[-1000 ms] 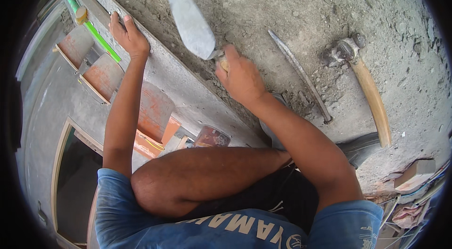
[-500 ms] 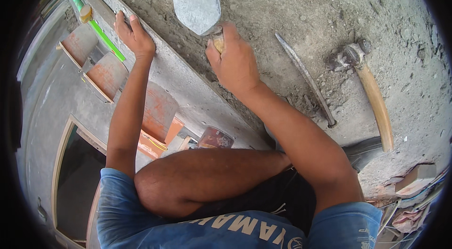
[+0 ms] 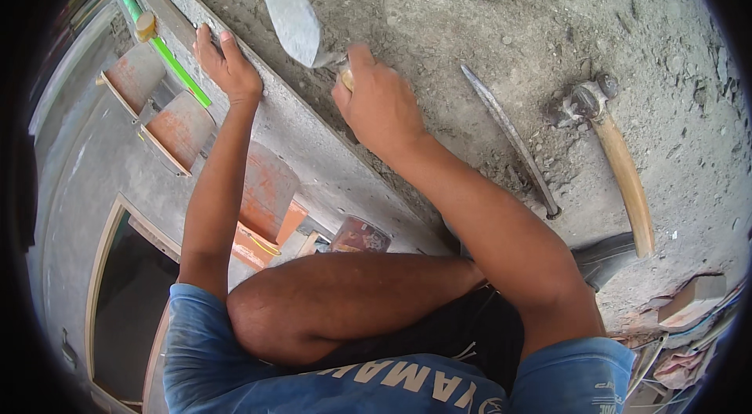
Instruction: The person uses a hammer and a chisel to chip away at the concrete floor, then uses a trowel to apply mortar and places a tile into the gap.
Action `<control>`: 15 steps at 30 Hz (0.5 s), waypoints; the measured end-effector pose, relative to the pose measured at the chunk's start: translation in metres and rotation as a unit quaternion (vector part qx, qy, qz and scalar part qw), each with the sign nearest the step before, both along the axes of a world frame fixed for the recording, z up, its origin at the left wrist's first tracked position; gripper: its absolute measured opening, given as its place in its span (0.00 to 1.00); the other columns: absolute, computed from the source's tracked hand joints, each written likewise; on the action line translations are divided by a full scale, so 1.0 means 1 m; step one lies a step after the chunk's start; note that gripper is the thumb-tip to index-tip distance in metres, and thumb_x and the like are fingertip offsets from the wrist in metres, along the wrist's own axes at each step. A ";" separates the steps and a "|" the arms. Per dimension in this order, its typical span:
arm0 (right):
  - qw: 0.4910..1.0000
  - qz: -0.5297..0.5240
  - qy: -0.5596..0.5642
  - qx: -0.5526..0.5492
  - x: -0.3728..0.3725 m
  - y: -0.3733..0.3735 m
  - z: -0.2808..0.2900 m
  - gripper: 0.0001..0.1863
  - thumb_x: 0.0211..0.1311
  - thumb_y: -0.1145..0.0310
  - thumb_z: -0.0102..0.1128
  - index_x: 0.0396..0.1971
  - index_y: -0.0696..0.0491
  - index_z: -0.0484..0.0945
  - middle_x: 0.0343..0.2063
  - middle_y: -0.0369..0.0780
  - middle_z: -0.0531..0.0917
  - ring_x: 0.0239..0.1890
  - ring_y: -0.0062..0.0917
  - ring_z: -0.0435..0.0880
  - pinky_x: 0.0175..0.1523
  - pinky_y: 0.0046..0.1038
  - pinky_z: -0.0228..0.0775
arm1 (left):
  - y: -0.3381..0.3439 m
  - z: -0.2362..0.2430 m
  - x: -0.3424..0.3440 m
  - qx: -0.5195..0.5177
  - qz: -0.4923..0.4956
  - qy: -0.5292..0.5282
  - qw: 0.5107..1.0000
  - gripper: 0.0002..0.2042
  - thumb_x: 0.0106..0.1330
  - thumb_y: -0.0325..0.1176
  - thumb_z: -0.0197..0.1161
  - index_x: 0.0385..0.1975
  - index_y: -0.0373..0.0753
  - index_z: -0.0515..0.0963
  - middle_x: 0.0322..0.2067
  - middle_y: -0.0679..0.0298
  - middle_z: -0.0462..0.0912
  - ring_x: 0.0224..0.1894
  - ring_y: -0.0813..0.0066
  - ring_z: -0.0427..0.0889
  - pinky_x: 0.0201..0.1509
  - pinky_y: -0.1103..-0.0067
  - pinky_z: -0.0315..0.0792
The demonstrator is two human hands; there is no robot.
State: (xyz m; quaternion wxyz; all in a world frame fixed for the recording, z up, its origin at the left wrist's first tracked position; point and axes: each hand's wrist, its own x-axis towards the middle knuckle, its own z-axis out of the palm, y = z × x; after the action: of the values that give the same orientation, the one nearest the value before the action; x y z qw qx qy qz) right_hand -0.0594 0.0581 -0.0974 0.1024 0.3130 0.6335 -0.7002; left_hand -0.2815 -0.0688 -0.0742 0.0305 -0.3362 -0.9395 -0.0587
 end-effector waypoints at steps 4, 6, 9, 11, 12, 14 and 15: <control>0.989 0.144 -0.021 -0.025 0.014 -0.019 -0.009 0.17 0.60 0.65 0.57 0.45 0.57 0.67 0.31 0.54 0.81 0.37 0.52 0.82 0.43 0.47 0.75 | 0.007 -0.003 0.001 0.016 0.007 -0.013 1.000 0.29 0.71 0.47 0.47 0.63 0.30 0.62 0.66 0.44 0.59 0.71 0.45 0.48 0.73 0.58 0.40; 0.995 0.097 0.000 -0.006 0.011 -0.013 -0.005 0.17 0.60 0.65 0.57 0.44 0.57 0.67 0.31 0.55 0.81 0.36 0.52 0.82 0.43 0.47 0.75 | 0.001 0.001 -0.001 -0.003 -0.003 0.000 1.000 0.29 0.71 0.48 0.47 0.63 0.29 0.62 0.66 0.44 0.58 0.71 0.45 0.48 0.73 0.58 0.40; 0.999 -0.036 -0.013 -0.002 0.005 -0.004 0.000 0.16 0.60 0.65 0.58 0.43 0.57 0.67 0.31 0.55 0.81 0.36 0.52 0.82 0.42 0.48 0.75 | 0.005 0.000 -0.001 0.002 0.004 -0.007 1.000 0.29 0.71 0.47 0.47 0.64 0.29 0.61 0.66 0.44 0.59 0.71 0.45 0.48 0.73 0.58 0.40; 0.999 0.047 -0.005 -0.021 0.007 -0.004 -0.004 0.16 0.59 0.66 0.59 0.43 0.57 0.67 0.31 0.55 0.81 0.36 0.51 0.82 0.41 0.48 0.76 | 0.008 -0.003 -0.001 0.014 0.006 -0.007 1.000 0.29 0.71 0.47 0.47 0.63 0.29 0.62 0.66 0.44 0.59 0.71 0.45 0.49 0.73 0.58 0.40; 0.999 0.045 -0.003 -0.018 0.008 -0.006 -0.005 0.16 0.59 0.66 0.59 0.43 0.57 0.67 0.31 0.55 0.81 0.36 0.51 0.82 0.41 0.48 0.76 | 0.005 -0.003 -0.002 0.016 0.004 -0.005 1.000 0.29 0.71 0.47 0.47 0.63 0.29 0.62 0.66 0.44 0.59 0.71 0.45 0.49 0.73 0.58 0.40; 0.991 0.124 0.020 0.039 0.010 -0.006 0.002 0.15 0.59 0.68 0.59 0.42 0.57 0.68 0.31 0.56 0.80 0.34 0.50 0.83 0.39 0.47 0.76 | -0.001 0.004 0.001 -0.003 -0.006 -0.001 1.000 0.29 0.71 0.47 0.47 0.63 0.29 0.62 0.66 0.43 0.59 0.70 0.45 0.49 0.73 0.58 0.40; 0.991 0.125 0.021 0.038 0.007 -0.002 0.005 0.15 0.59 0.68 0.59 0.42 0.57 0.68 0.31 0.56 0.80 0.34 0.50 0.83 0.39 0.47 0.76 | 0.000 0.003 0.001 -0.002 -0.003 0.003 1.000 0.29 0.71 0.47 0.47 0.63 0.29 0.62 0.66 0.43 0.59 0.70 0.45 0.49 0.73 0.58 0.40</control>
State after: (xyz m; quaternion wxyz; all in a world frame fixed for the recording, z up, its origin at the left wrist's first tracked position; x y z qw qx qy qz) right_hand -0.0527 0.0562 -0.0927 0.1637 0.2197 0.6959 -0.6638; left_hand -0.2807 -0.0692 -0.0711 0.0329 -0.3391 -0.9385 -0.0560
